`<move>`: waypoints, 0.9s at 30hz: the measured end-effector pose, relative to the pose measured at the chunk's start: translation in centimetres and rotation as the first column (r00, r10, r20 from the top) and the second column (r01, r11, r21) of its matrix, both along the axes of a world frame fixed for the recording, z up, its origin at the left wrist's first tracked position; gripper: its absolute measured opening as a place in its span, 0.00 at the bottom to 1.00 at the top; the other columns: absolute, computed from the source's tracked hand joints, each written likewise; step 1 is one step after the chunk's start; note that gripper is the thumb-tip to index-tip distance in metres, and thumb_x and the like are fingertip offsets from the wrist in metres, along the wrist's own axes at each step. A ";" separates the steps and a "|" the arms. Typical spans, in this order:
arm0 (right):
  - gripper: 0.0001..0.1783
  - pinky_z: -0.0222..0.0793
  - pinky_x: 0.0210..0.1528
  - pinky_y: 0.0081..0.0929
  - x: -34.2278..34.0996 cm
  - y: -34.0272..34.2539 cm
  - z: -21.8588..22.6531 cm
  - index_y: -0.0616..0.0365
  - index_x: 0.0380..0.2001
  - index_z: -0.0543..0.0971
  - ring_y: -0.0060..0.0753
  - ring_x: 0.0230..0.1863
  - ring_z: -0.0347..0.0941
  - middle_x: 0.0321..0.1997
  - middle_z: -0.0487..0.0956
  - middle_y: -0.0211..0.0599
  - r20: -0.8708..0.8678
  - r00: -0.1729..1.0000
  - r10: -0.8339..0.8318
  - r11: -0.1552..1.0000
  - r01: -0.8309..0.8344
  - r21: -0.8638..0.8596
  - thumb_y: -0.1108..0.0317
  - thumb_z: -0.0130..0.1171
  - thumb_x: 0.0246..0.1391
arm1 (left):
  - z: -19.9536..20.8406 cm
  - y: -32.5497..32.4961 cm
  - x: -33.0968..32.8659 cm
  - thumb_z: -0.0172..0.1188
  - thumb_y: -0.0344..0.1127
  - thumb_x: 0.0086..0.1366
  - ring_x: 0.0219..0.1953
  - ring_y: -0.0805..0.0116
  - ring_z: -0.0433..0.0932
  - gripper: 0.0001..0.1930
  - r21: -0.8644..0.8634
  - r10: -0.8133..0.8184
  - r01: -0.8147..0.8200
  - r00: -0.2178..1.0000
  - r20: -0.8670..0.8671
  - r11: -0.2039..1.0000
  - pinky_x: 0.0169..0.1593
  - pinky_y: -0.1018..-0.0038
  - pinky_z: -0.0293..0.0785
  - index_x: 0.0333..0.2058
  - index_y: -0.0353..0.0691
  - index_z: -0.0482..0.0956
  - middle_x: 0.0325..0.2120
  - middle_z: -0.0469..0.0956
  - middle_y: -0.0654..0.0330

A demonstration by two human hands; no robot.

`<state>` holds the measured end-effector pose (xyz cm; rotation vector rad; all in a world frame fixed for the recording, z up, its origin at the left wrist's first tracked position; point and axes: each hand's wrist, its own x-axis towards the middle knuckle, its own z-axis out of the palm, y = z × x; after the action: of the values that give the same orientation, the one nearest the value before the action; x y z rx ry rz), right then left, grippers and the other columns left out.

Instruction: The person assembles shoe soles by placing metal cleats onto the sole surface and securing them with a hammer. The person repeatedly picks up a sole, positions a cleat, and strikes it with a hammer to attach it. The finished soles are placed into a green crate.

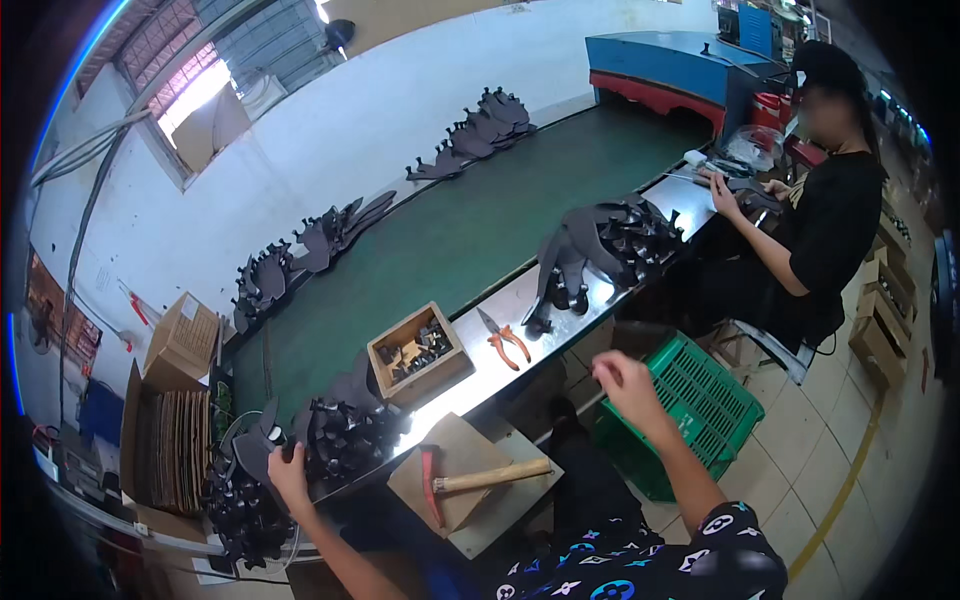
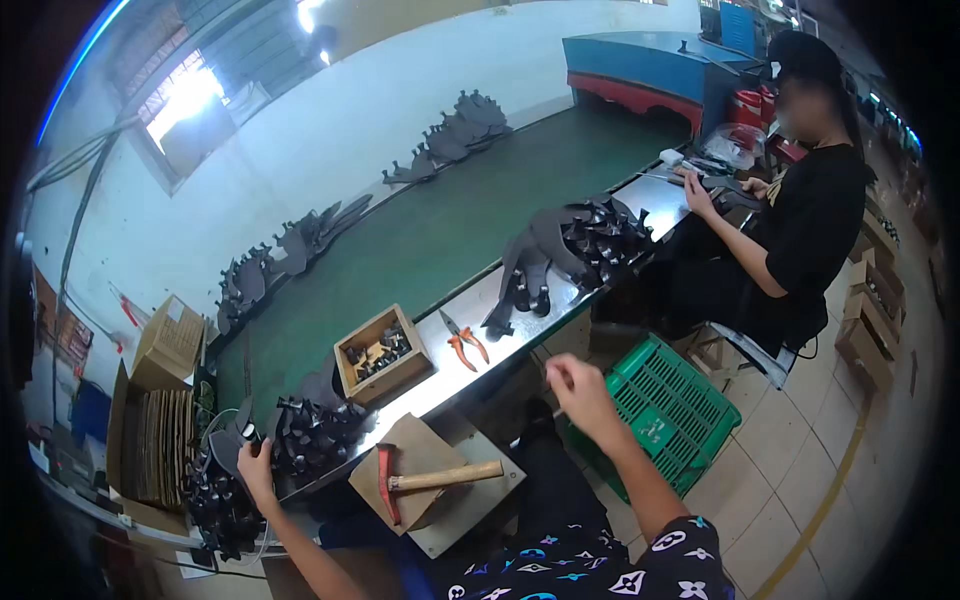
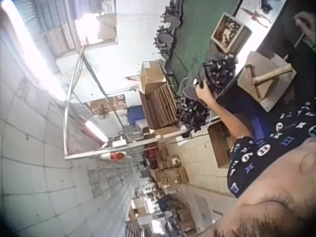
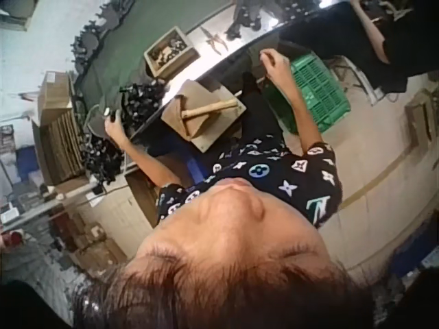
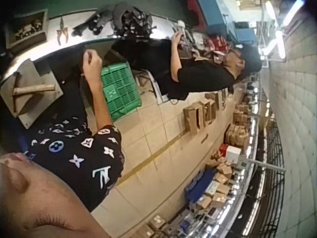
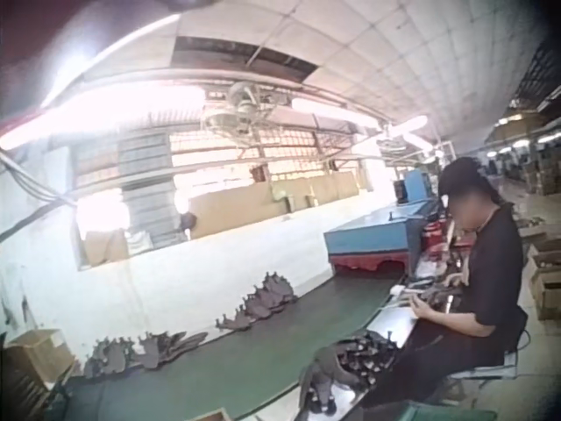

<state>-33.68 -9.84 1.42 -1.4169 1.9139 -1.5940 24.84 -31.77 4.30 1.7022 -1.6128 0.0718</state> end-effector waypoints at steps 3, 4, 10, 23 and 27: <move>0.16 0.74 0.45 0.36 -5.1 -7.0 -0.6 0.63 0.49 0.75 0.50 0.41 0.78 0.45 0.79 0.52 -0.169 0.975 -0.143 0.989 0.149 0.023 0.65 0.58 0.61 | 2.3 1.0 -2.4 0.68 0.48 0.57 0.38 0.50 0.78 0.23 0.185 0.129 -0.152 0.983 0.131 0.971 0.43 0.57 0.71 0.34 0.30 0.76 0.35 0.77 0.47; 0.21 0.72 0.49 0.38 -6.4 -9.6 -1.3 0.61 0.54 0.73 0.54 0.47 0.76 0.53 0.76 0.55 -0.260 0.945 -0.200 0.978 0.208 0.005 0.64 0.59 0.60 | 2.2 0.9 -2.2 0.67 0.49 0.58 0.40 0.49 0.78 0.23 0.185 0.165 -0.204 0.965 0.203 0.961 0.43 0.57 0.70 0.35 0.31 0.76 0.36 0.77 0.47; 0.45 0.58 0.64 0.52 -5.6 -16.5 0.5 0.52 0.67 0.62 0.58 0.66 0.58 0.73 0.53 0.51 -0.684 0.729 -0.009 0.974 0.162 0.160 0.63 0.71 0.46 | 3.6 6.8 -4.9 0.62 0.53 0.63 0.63 0.51 0.66 0.36 0.090 0.330 -0.358 0.915 0.232 0.929 0.63 0.48 0.55 0.63 0.38 0.63 0.59 0.69 0.50; 0.09 0.70 0.42 0.40 12.7 -12.2 11.8 0.63 0.41 0.76 0.55 0.38 0.77 0.34 0.80 0.50 -0.291 0.785 0.547 0.780 -0.604 -0.164 0.76 0.55 0.56 | 9.7 13.7 -23.4 0.73 0.35 0.54 0.71 0.53 0.54 0.48 -0.126 -0.697 0.699 0.644 -0.317 0.704 0.68 0.57 0.57 0.68 0.37 0.53 0.68 0.56 0.49; 0.08 0.67 0.32 0.32 16.1 -7.6 15.1 0.64 0.39 0.73 0.41 0.28 0.75 0.27 0.76 0.47 -0.005 0.522 0.853 0.522 -0.853 0.010 0.69 0.53 0.64 | 12.1 14.1 -24.1 0.69 0.30 0.58 0.57 0.56 0.73 0.26 -0.276 -0.778 0.728 0.598 -0.193 0.628 0.57 0.67 0.72 0.55 0.37 0.74 0.58 0.70 0.50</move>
<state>-17.56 -17.41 16.52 -1.9151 0.8654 -1.0403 0.77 -17.64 16.41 0.7195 -1.8970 -0.4450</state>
